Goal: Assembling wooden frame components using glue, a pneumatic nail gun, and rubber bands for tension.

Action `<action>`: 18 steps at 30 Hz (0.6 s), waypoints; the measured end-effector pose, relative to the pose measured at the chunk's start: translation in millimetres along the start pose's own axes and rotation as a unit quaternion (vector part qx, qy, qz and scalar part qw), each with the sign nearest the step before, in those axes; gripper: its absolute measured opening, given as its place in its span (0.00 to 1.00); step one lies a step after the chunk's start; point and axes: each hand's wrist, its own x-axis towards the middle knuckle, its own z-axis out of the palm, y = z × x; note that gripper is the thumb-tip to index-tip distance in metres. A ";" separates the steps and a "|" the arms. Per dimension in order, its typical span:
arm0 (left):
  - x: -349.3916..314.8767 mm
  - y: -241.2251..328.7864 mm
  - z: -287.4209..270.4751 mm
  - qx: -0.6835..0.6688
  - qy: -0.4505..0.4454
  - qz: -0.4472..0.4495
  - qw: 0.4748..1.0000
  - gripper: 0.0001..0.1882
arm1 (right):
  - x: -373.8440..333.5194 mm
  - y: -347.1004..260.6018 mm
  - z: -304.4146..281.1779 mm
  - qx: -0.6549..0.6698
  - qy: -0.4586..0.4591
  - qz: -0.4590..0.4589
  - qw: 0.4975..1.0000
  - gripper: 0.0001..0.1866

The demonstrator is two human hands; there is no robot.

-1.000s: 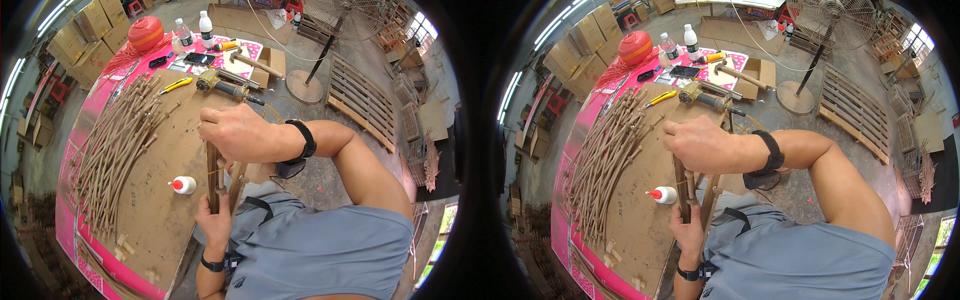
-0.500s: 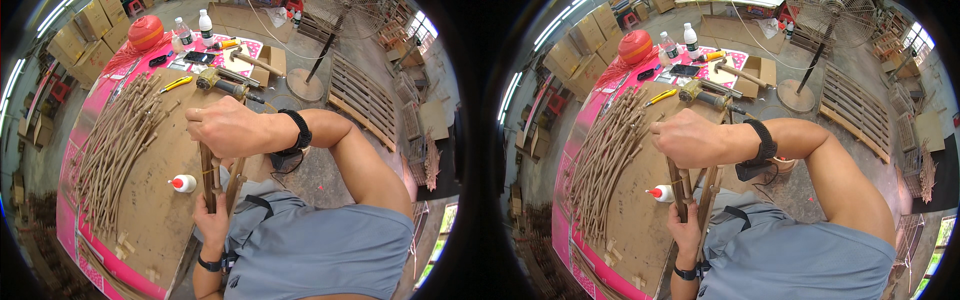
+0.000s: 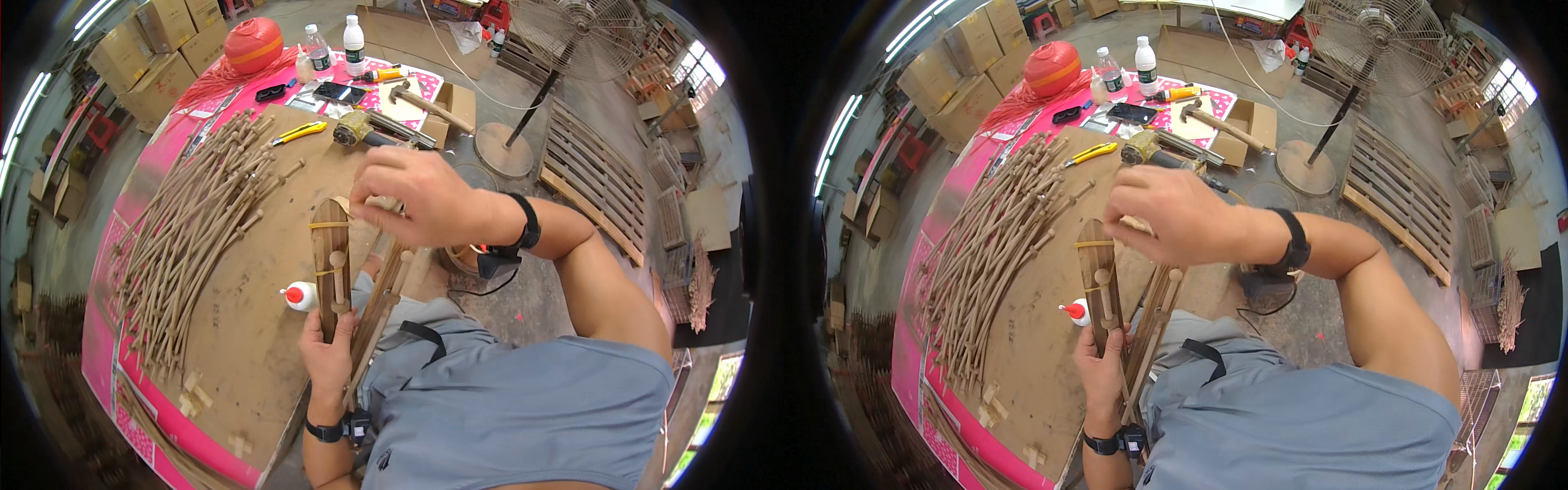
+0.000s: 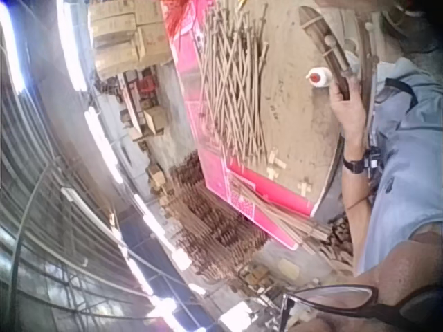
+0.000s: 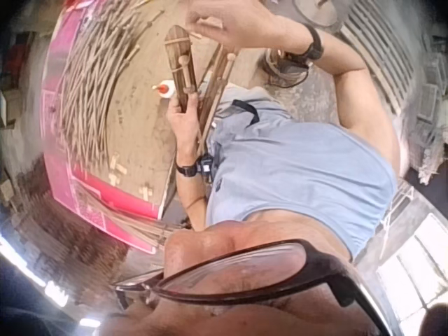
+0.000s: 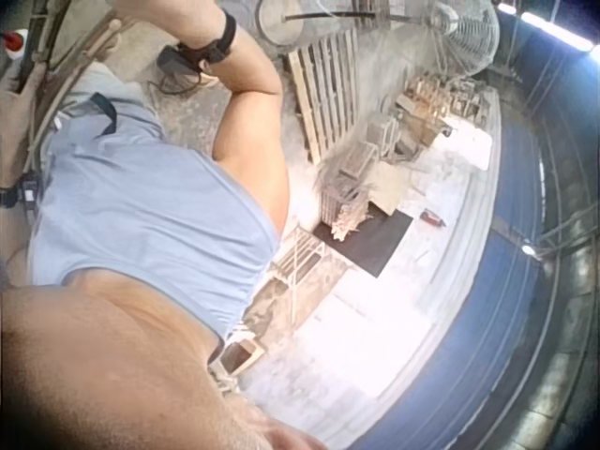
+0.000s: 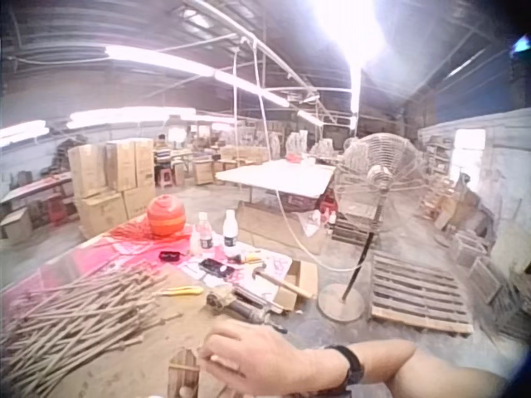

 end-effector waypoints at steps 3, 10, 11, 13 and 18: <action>-1.7 1.0 4.0 -0.017 -0.004 -0.005 1.000 0.13 | -2.1 -12.7 16.3 -0.024 -0.007 -0.067 0.997 0.18; -6.1 -2.1 11.8 0.043 -0.007 0.022 0.999 0.14 | -0.8 -16.2 59.0 0.006 -0.098 -0.084 0.992 0.19; -6.4 -1.6 11.5 0.054 -0.005 0.031 0.998 0.14 | -0.5 -14.8 61.5 0.014 -0.100 -0.095 0.990 0.16; -7.8 -1.4 9.1 0.073 -0.003 0.026 0.997 0.14 | -1.5 -15.2 63.2 0.021 -0.100 -0.095 0.990 0.13; -9.4 2.4 13.8 0.039 0.019 0.010 0.999 0.08 | -2.3 -14.2 64.8 0.029 -0.081 -0.085 0.993 0.10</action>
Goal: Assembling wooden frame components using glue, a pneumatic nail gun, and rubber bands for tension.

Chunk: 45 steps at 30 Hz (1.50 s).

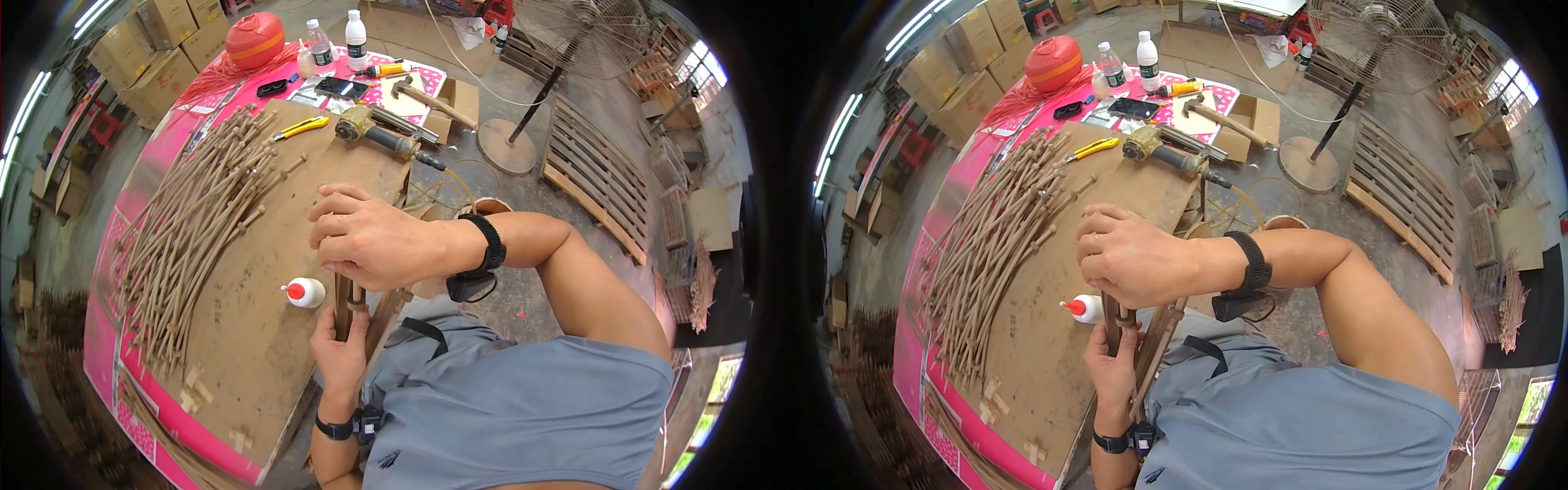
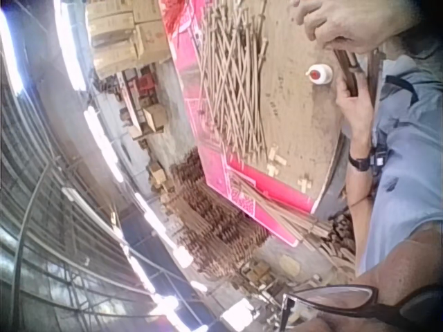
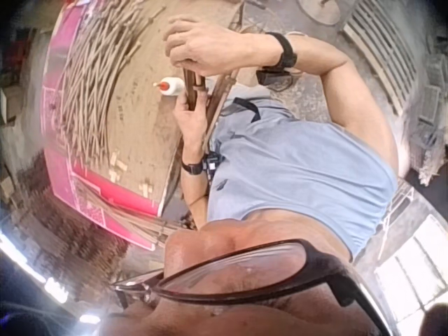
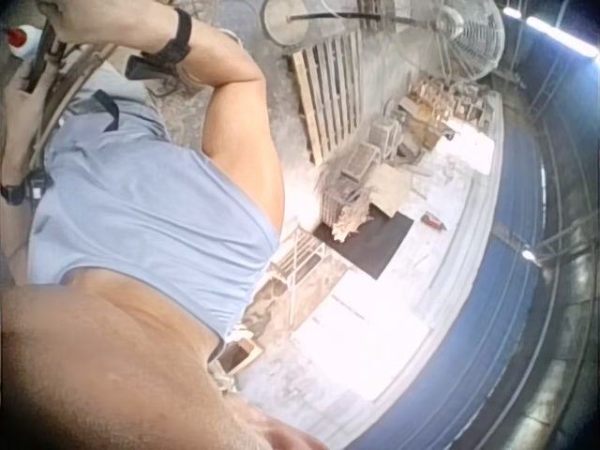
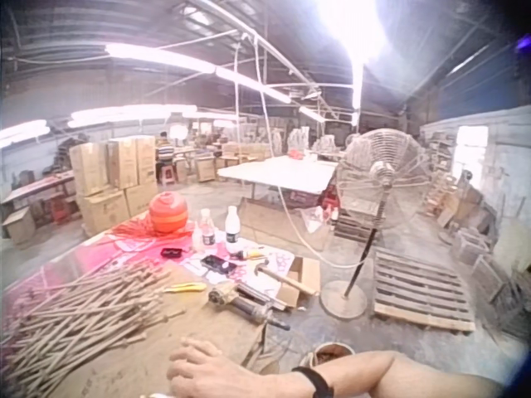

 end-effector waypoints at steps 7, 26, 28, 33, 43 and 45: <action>1.6 2.9 -20.9 -0.094 -0.026 -0.043 0.994 0.14 | -7.9 -5.6 -51.2 0.089 0.139 0.039 0.986 0.09; -41.9 17.0 -88.7 -0.153 0.038 -0.042 0.987 0.16 | -38.8 36.3 -40.8 -0.164 0.205 -0.039 0.964 0.12; -38.5 7.9 -92.9 -0.152 0.044 -0.037 0.987 0.17 | -40.5 39.3 -35.2 -0.174 0.220 -0.051 0.959 0.12; -40.1 -5.1 -104.6 -0.148 0.064 -0.031 0.986 0.18 | -43.5 42.1 -27.3 -0.186 0.199 -0.069 0.960 0.12; -40.0 -12.1 -113.3 -0.146 0.073 -0.030 0.986 0.19 | -54.4 32.5 -22.1 -0.166 0.172 0.001 0.971 0.14; -40.1 -13.9 -114.9 -0.148 0.074 -0.028 0.986 0.20 | -54.7 35.2 -18.8 -0.171 0.171 -0.016 0.970 0.14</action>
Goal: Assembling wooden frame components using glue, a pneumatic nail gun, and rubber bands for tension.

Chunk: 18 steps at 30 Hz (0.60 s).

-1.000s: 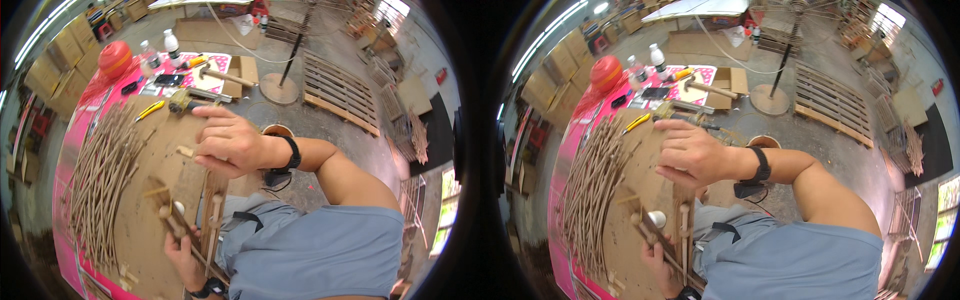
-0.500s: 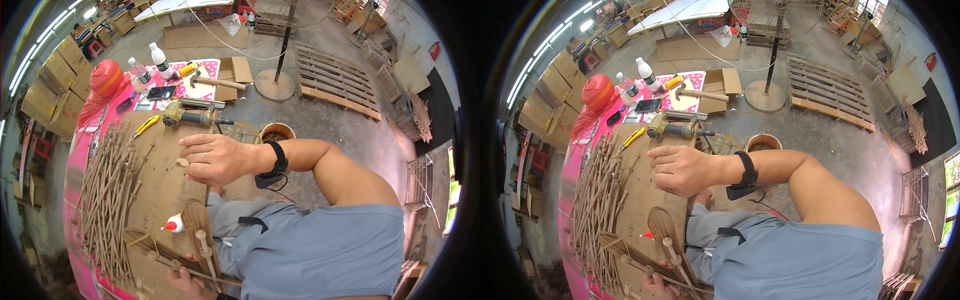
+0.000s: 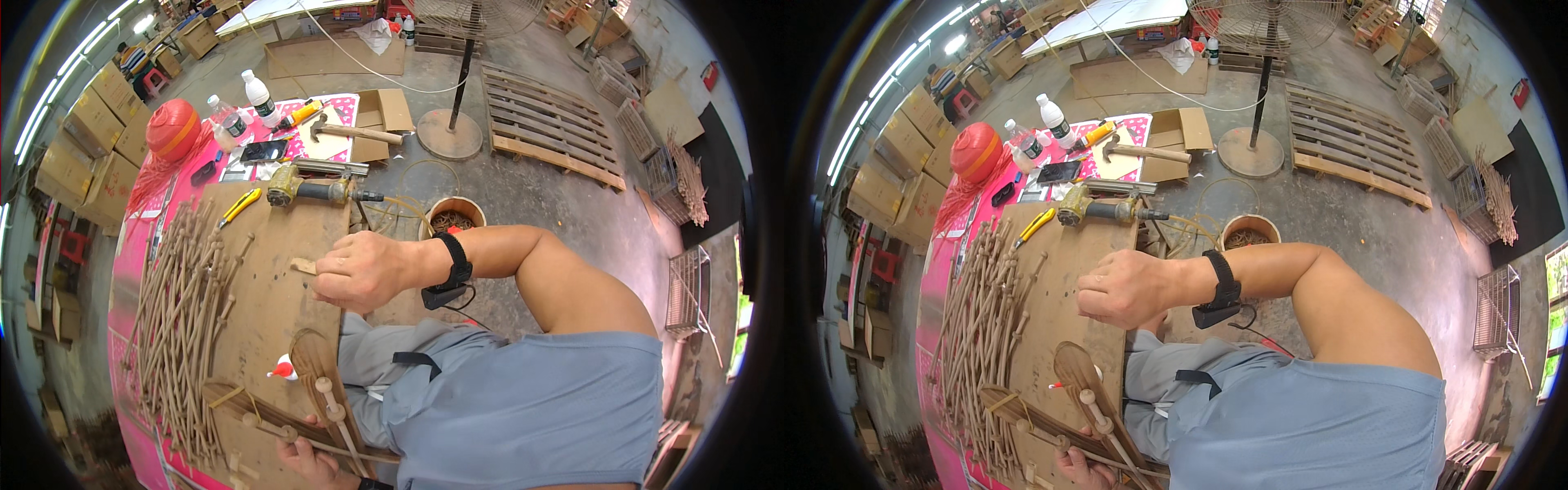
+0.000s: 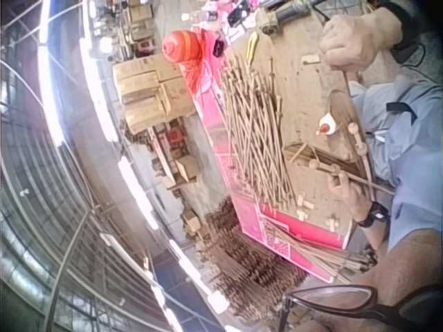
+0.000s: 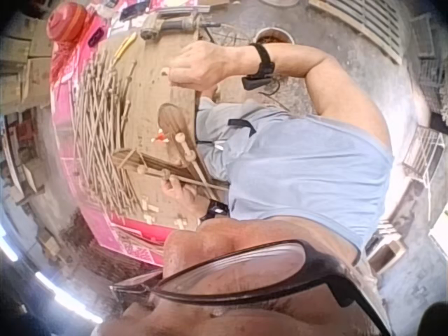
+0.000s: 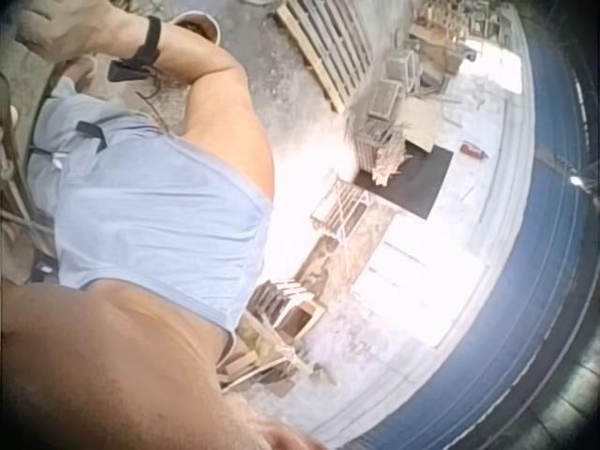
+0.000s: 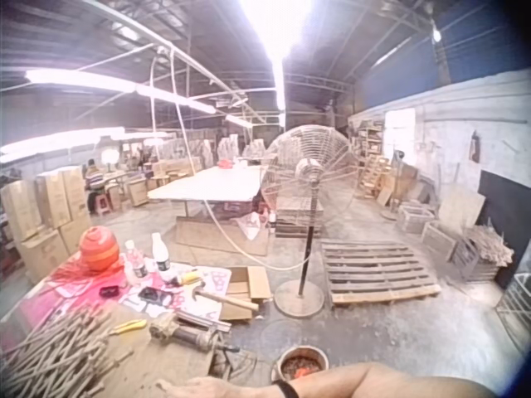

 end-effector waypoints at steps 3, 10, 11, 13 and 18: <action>-0.4 -1.3 -5.5 -0.002 0.002 0.000 1.000 0.20 | -0.5 -3.3 -0.7 -0.011 -0.017 -0.032 0.999 0.12; -6.9 5.0 -6.8 0.019 0.038 -0.009 0.999 0.22 | -7.4 -7.1 8.9 -0.014 -0.031 -0.081 0.996 0.10; -9.0 7.9 -3.8 0.013 0.036 -0.002 0.999 0.21 | -8.6 -7.3 10.4 -0.013 -0.031 -0.081 0.996 0.10; -11.8 16.3 7.0 0.001 0.031 0.013 0.999 0.19 | -8.5 -7.5 13.0 -0.011 -0.025 -0.084 0.996 0.10; -6.5 15.5 12.6 -0.016 0.026 0.052 0.998 0.21 | -6.4 -12.1 12.2 0.016 -0.076 -0.084 0.993 0.10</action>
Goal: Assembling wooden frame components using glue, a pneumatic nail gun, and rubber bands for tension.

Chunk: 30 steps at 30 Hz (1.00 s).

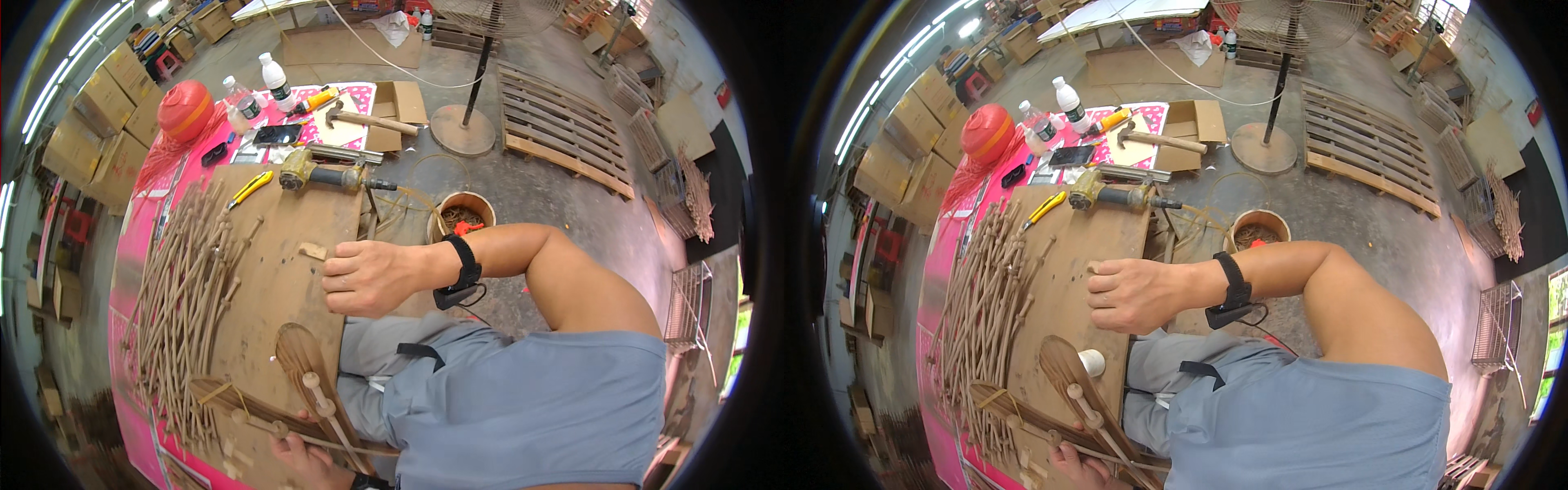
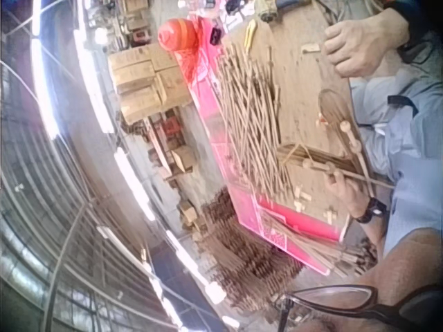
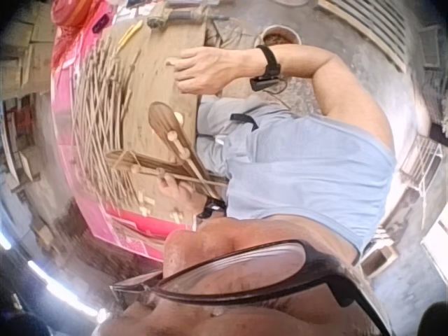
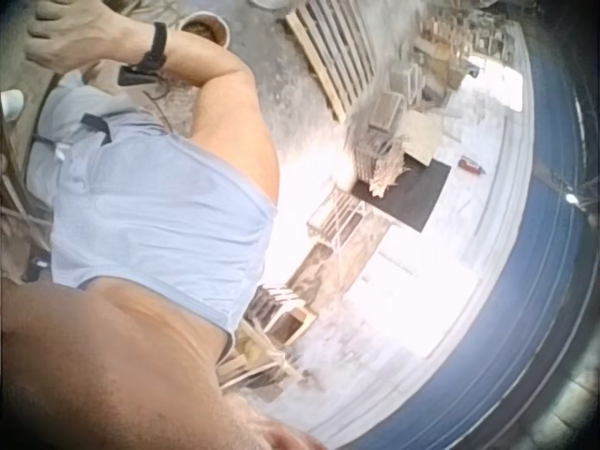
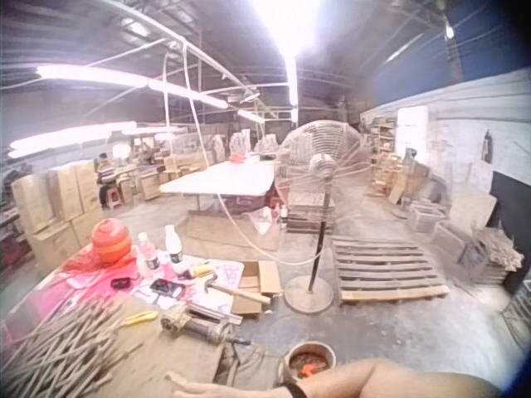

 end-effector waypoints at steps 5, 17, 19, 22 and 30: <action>-2.5 11.0 -0.5 -0.007 0.026 0.049 0.998 0.27 | 3.5 -17.8 18.3 0.120 -0.022 0.007 0.993 0.11; -12.5 43.3 57.1 0.052 -0.147 0.015 0.988 0.25 | 24.0 -164.3 67.5 0.660 -0.511 0.192 0.516 0.34; -8.2 38.7 55.7 0.072 -0.155 0.026 0.985 0.26 | 26.5 -171.5 67.8 0.676 -0.480 0.200 0.521 0.34; -13.4 42.6 52.3 0.047 -0.075 0.088 0.992 0.32 | 32.3 -171.7 68.4 0.683 -0.444 0.193 0.548 0.33; -102.1 14.5 -35.3 0.512 0.183 0.434 0.718 0.35 | 59.8 -131.6 75.1 0.684 -0.291 0.159 0.649 0.29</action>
